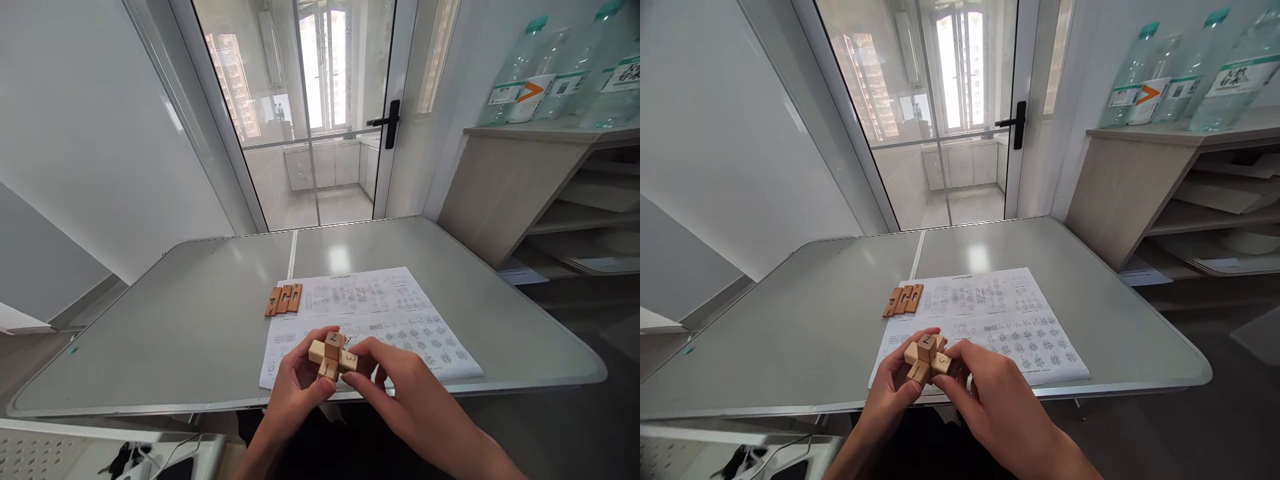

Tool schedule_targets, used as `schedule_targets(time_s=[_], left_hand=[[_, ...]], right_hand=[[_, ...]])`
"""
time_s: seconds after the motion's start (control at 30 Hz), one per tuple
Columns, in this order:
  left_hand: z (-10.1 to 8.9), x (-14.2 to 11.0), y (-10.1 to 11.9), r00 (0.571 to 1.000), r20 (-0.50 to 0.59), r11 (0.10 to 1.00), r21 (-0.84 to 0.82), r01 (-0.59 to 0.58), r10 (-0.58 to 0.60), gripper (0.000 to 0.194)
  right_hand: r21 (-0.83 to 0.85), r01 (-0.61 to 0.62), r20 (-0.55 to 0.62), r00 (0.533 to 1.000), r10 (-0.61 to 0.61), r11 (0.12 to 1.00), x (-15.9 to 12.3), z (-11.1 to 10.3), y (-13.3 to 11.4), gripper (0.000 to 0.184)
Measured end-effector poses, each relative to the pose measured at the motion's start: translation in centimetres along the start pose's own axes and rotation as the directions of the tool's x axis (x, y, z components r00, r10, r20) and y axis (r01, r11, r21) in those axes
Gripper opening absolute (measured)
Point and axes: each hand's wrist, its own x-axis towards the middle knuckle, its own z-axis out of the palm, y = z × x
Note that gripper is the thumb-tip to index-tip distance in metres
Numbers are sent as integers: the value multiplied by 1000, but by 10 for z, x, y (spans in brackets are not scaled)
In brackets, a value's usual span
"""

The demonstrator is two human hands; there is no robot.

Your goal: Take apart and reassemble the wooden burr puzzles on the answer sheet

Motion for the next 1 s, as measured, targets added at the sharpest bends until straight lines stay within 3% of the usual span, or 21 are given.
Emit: schedule_targets(time_s=[0.2,0.43,0.7,1.0], left_hand=[[2,0,-9,999,-48,1000,2,-25,25,71],[8,-2,1,998,-67,1000,-3,-2,1,63],[9,-5,-8,996,-82,999,-44,-23,20,63],[8,-7,-13,993,-113,999,-17,-48,45,63]], right_hand=[[-164,131,-48,989,-141,978,-1,3,3,9],[-297,211,-28,973,-229,931,-1,4,8,16],[-116,75,-44,996,-80,990,3,7,2,16],[76,-45,-27,999,47,996,1,13,-1,24]])
